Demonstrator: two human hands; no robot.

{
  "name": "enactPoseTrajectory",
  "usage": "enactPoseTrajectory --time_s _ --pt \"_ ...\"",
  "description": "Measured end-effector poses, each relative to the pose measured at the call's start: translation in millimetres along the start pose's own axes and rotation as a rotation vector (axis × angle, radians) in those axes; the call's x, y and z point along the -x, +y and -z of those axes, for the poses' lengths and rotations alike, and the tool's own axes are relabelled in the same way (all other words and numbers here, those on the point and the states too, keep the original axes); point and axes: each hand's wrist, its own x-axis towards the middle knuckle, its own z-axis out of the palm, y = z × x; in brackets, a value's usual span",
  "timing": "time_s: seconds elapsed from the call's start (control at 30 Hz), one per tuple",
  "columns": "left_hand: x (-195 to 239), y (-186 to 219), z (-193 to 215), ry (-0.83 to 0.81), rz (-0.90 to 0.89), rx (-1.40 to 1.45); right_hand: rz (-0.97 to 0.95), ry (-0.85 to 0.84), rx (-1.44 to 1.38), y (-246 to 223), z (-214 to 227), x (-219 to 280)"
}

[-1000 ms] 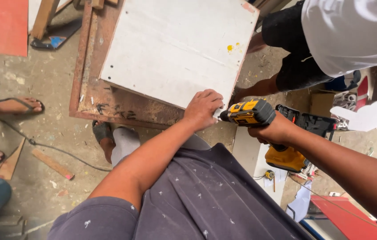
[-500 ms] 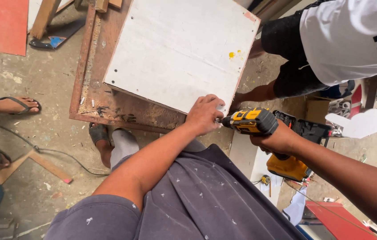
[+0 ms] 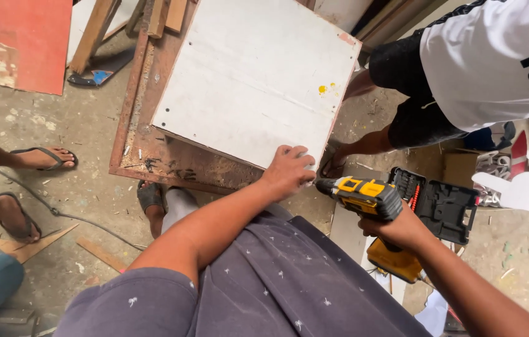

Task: Assembling a wooden box by driving screws into a panel using a power drill

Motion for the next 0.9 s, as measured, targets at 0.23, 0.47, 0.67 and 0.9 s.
enactPoseTrajectory --time_s 0.23,0.47,0.67,0.9 --pt "-17.2 14.2 -0.3 -0.197 -0.286 -0.207 0.045 0.101 -0.233 41.7 14.8 28.5" --pt "-43.5 25.4 -2.6 -0.586 -0.288 -0.348 -0.020 0.142 -0.862 118.0 -40.3 10.1" --pt "-52.7 48.4 19.5 -0.766 0.057 -0.337 0.002 0.129 -1.085 118.1 -58.7 11.3" --pt "-39.6 27.2 -22.0 -0.559 -0.202 -0.330 0.029 0.137 -1.161 110.4 -64.1 6.7"
